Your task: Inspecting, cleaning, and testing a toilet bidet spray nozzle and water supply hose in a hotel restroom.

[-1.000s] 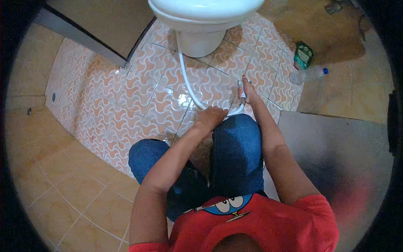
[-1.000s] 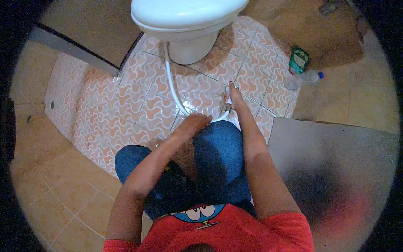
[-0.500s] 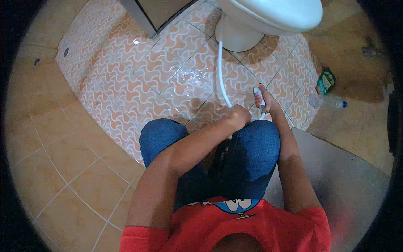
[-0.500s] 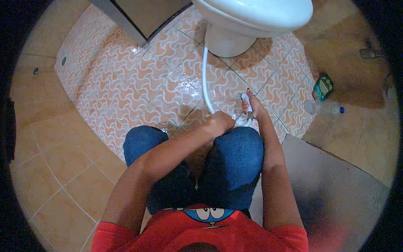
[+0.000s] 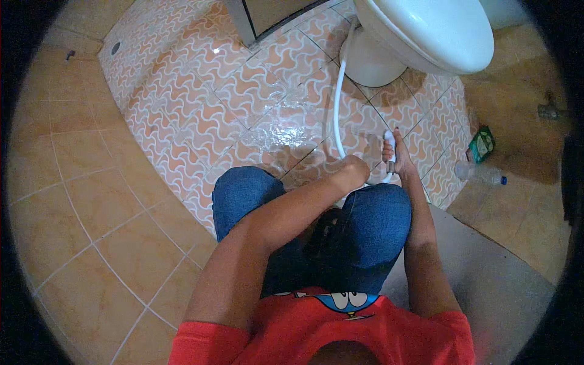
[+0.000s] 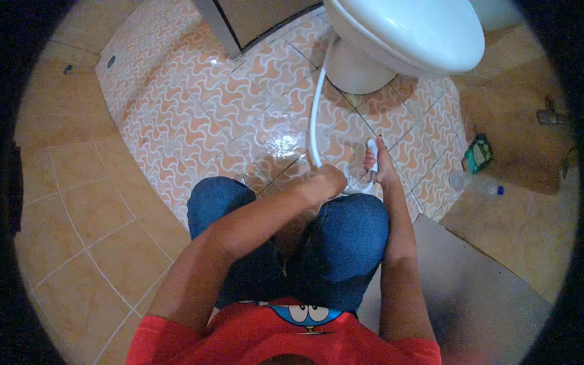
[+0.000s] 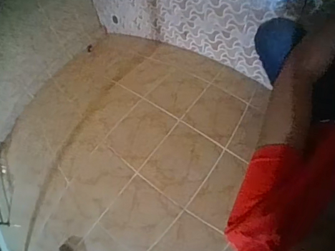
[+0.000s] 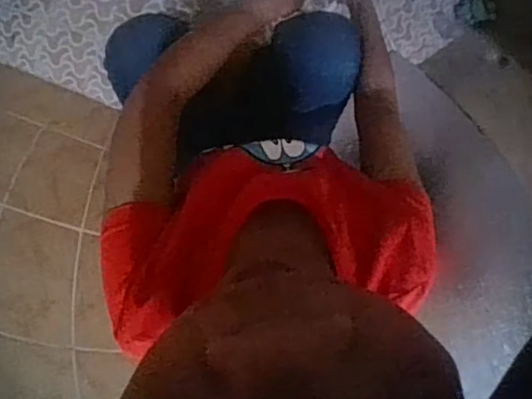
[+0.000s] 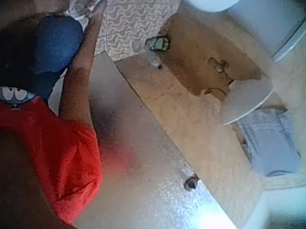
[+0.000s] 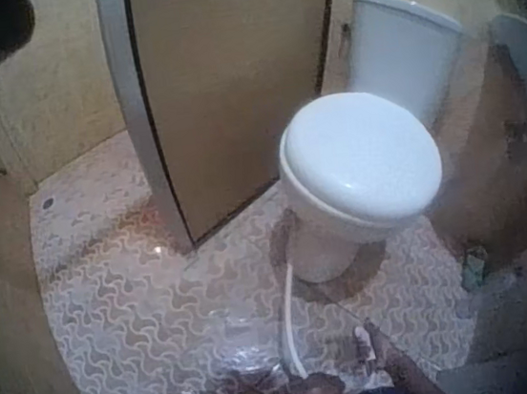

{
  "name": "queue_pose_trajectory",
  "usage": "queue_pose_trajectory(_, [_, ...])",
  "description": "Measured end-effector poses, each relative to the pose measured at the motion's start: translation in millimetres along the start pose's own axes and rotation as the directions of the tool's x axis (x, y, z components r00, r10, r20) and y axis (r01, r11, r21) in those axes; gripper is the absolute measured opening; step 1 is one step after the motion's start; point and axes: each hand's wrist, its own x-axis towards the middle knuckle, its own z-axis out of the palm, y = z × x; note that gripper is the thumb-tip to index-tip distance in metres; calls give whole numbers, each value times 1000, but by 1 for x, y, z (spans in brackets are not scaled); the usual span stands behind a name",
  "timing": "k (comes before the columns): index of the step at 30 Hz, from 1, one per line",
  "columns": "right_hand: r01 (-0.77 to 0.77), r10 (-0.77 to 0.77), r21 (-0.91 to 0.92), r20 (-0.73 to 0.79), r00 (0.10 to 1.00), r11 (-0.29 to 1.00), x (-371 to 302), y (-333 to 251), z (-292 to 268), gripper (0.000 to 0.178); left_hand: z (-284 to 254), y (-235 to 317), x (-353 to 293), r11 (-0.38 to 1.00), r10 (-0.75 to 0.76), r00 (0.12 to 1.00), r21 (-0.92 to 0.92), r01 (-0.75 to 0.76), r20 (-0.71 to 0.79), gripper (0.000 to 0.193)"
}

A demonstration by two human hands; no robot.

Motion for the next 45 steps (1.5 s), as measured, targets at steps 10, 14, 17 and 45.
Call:
queue_pose_trajectory(10, [538,-503,-14,-378,778,843,-8,-6,-11,47,10,-16,9,999,-39,980,-11,38,-193,16])
queue_pose_trajectory(14, [508,-496,-37,-293,818,860,-8,1,-2,48,11,-10,11,997,-74,989,23,77,-130,17])
queue_pose_trajectory(17, [416,-407,-8,-218,887,909,-8,2,8,52,12,-5,14,990,-142,990,-16,141,-23,18])
queue_pose_trajectory(45, [-187,192,-45,205,960,981,0,7,31,49,6,12,16,993,-103,983,-32,109,153,21])
